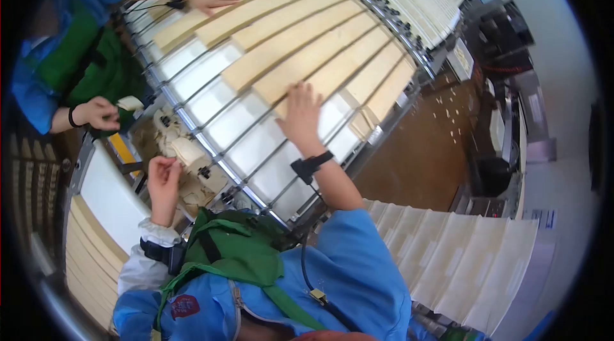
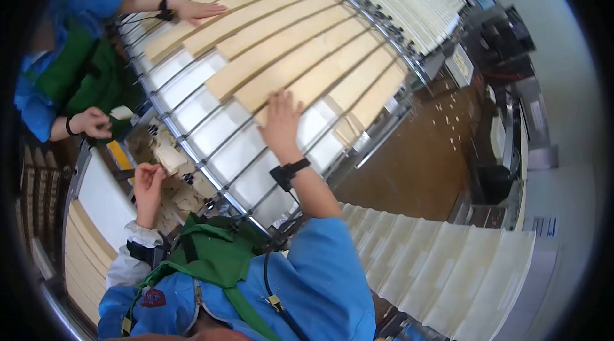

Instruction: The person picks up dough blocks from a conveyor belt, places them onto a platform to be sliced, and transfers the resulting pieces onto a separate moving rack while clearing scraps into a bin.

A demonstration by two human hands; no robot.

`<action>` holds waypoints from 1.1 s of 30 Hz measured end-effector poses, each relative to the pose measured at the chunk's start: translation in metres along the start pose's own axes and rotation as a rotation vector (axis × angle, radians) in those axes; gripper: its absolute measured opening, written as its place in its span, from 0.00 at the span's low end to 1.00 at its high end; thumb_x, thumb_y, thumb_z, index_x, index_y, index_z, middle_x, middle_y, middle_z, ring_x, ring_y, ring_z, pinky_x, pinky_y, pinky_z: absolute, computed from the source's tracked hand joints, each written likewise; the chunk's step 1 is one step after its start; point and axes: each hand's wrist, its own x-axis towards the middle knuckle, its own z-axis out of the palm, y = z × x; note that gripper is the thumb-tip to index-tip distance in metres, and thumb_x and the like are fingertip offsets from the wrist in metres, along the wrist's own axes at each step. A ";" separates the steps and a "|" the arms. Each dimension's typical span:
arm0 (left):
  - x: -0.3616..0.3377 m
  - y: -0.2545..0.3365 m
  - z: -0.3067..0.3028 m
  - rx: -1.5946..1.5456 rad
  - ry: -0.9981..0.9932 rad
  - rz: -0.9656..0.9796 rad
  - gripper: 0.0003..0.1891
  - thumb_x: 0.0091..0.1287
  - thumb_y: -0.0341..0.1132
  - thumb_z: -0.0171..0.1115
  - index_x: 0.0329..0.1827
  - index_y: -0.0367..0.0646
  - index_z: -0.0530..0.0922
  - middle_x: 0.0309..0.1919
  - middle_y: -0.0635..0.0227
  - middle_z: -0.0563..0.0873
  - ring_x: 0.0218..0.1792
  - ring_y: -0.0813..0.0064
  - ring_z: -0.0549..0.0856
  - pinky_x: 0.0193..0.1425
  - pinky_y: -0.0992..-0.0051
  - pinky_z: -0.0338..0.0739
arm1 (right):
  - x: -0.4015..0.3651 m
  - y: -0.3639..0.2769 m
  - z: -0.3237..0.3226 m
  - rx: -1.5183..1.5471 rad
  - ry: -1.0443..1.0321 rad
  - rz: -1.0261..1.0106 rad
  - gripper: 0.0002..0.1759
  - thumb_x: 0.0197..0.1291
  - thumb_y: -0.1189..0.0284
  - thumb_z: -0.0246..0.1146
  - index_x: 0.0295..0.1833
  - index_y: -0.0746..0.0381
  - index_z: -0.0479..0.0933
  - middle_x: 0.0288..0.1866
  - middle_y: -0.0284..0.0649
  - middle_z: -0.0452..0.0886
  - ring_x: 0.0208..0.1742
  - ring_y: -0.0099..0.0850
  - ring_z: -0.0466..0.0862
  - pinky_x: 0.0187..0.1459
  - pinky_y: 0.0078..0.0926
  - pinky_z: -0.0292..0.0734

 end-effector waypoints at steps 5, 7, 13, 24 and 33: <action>-0.081 -0.074 -0.188 0.117 0.520 -0.344 0.14 0.73 0.30 0.64 0.57 0.43 0.73 0.37 0.66 0.82 0.35 0.76 0.84 0.41 0.74 0.82 | 0.004 0.007 0.019 0.019 0.083 -0.048 0.58 0.48 0.64 0.80 0.81 0.68 0.57 0.84 0.61 0.56 0.86 0.60 0.51 0.82 0.65 0.45; -0.126 -0.084 -0.231 0.144 0.707 -0.437 0.17 0.71 0.28 0.64 0.60 0.43 0.71 0.36 0.66 0.82 0.33 0.75 0.83 0.39 0.74 0.80 | 0.004 -0.073 -0.034 -0.118 0.083 -0.054 0.53 0.48 0.71 0.74 0.80 0.70 0.58 0.83 0.62 0.58 0.86 0.61 0.51 0.82 0.65 0.45; -0.215 -0.125 -0.277 0.125 1.073 -0.485 0.37 0.57 0.26 0.71 0.70 0.47 0.65 0.29 0.72 0.78 0.29 0.78 0.78 0.31 0.73 0.74 | -0.040 -0.359 -0.033 0.672 -0.079 -0.838 0.28 0.55 0.79 0.64 0.64 0.67 0.75 0.69 0.57 0.75 0.73 0.56 0.73 0.74 0.52 0.67; -0.248 -0.110 -0.353 -0.236 0.935 -0.513 0.50 0.60 0.23 0.72 0.83 0.50 0.53 0.37 0.67 0.83 0.34 0.79 0.81 0.36 0.75 0.77 | -0.165 -0.799 0.107 0.561 -0.308 -1.249 0.30 0.60 0.70 0.63 0.66 0.74 0.75 0.70 0.60 0.75 0.75 0.53 0.72 0.77 0.46 0.65; -0.259 -0.097 -0.401 -0.514 0.669 -0.590 0.53 0.61 0.18 0.64 0.87 0.51 0.45 0.29 0.66 0.84 0.27 0.77 0.81 0.30 0.76 0.74 | -0.180 -0.827 0.149 0.338 -0.347 -1.135 0.42 0.71 0.57 0.61 0.80 0.74 0.60 0.86 0.57 0.56 0.88 0.48 0.51 0.85 0.46 0.45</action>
